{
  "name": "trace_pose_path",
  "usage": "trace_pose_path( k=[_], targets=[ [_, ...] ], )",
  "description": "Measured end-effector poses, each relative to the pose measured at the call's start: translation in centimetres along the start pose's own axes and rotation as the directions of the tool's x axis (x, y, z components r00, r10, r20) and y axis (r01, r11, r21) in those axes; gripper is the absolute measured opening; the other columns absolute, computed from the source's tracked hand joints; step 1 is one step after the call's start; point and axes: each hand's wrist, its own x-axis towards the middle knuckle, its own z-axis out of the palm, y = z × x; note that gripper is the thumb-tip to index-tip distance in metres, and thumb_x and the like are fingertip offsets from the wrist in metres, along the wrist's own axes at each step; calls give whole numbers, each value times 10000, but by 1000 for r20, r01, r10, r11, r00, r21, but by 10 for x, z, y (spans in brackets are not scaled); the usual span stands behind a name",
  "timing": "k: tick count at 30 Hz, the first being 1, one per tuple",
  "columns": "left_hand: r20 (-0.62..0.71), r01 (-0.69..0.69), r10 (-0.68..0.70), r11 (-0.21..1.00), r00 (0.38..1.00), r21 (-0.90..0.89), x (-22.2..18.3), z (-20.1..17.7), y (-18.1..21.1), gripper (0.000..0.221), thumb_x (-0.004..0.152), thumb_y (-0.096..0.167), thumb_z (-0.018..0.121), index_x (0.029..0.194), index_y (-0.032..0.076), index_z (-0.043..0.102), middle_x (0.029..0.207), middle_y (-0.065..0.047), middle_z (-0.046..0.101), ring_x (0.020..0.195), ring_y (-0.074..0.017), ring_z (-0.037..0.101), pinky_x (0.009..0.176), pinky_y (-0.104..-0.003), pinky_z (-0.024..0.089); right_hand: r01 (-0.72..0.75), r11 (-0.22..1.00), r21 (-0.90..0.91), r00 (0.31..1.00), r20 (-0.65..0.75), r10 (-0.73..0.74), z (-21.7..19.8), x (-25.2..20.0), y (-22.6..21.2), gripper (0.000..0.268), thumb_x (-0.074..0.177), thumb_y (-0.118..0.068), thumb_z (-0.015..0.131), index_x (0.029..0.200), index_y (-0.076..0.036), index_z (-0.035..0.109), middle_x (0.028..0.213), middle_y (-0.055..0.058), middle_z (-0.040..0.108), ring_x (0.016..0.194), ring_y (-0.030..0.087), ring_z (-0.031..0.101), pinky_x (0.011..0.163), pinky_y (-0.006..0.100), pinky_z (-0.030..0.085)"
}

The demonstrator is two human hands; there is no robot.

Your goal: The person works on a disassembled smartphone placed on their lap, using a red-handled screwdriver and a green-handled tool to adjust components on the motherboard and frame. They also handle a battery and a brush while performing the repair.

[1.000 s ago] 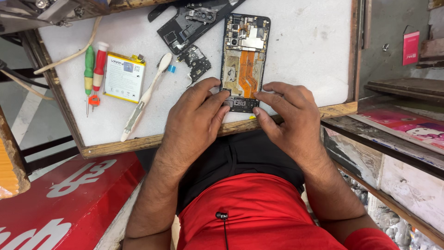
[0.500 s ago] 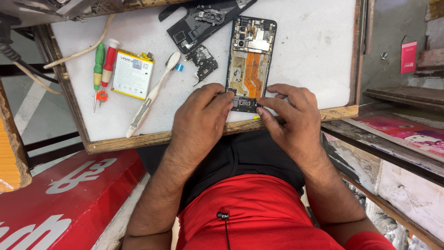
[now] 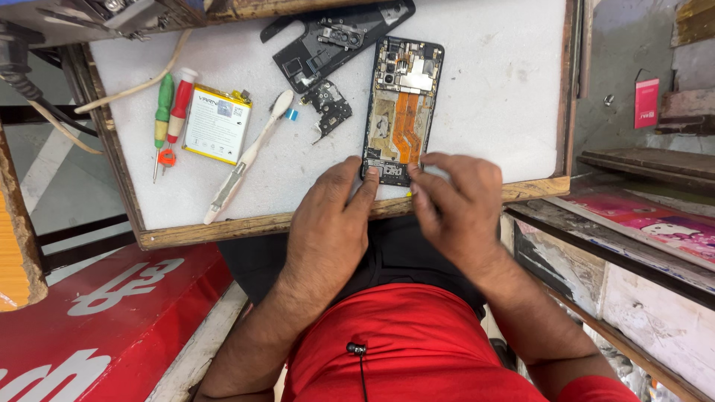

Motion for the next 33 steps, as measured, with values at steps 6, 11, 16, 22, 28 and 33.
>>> trace_pose_path(
  k=[6, 11, 16, 22, 28, 33],
  targets=[
    [82, 21, -28, 996, 996, 87, 7, -6, 6, 376, 880, 47, 725, 1246, -31, 691, 1273, -178, 604, 1208, -327, 593, 1008, -430, 550, -17, 999, -30, 999, -35, 16, 9, -14, -18, 313, 951, -188, 752, 1258, -133, 744, 1278, 16, 673, 1225, 235, 570, 1093, 461, 399],
    [105, 28, -34, 998, 994, 54, 12, -13, 4, 404, 857, 80, 742, 1245, -21, 695, 1232, -172, 620, 1196, -332, 594, 989, -439, 545, -45, 995, -94, 997, 55, 51, 11, -21, -31, 457, 969, -328, 702, 1379, -126, 676, 1394, 84, 545, 1340, 287, 468, 1203, 568, 321],
    [101, 27, -28, 1000, 994, 9, 14, -14, -1, 393, 843, 90, 753, 1216, -19, 702, 1219, -165, 625, 1186, -337, 598, 964, -448, 542, -37, 988, -147, 988, 144, 58, 6, -18, -41, 533, 981, -517, 672, 1399, -187, 651, 1364, 119, 486, 1347, 322, 425, 1213, 630, 279],
    [44, 83, -76, 983, 996, -165, 15, -19, -18, 320, 888, 45, 729, 1207, 19, 715, 1148, -104, 710, 1066, -269, 678, 926, -390, 575, -55, 985, -162, 996, 65, 66, 7, 0, -50, 514, 992, -572, 663, 1355, -209, 685, 1290, 98, 495, 1288, 301, 443, 1187, 598, 301],
    [-152, 184, -193, 980, 969, -74, 25, -32, -40, 265, 959, 90, 761, 1217, 45, 722, 1128, -116, 718, 1069, -279, 672, 909, -396, 571, -47, 986, -160, 999, -34, 42, 13, 4, -49, 459, 989, -544, 674, 1305, -216, 727, 1255, 79, 496, 1249, 282, 459, 1151, 526, 329],
    [-246, 172, -141, 979, 959, 110, 57, -25, -59, 370, 950, 181, 801, 1275, 46, 688, 1332, -172, 638, 1309, -394, 555, 1068, -509, 496, -37, 987, -158, 995, -100, 22, 26, -6, -43, 409, 987, -487, 704, 1288, -213, 744, 1240, 69, 517, 1215, 268, 462, 1091, 474, 348]
  ],
)
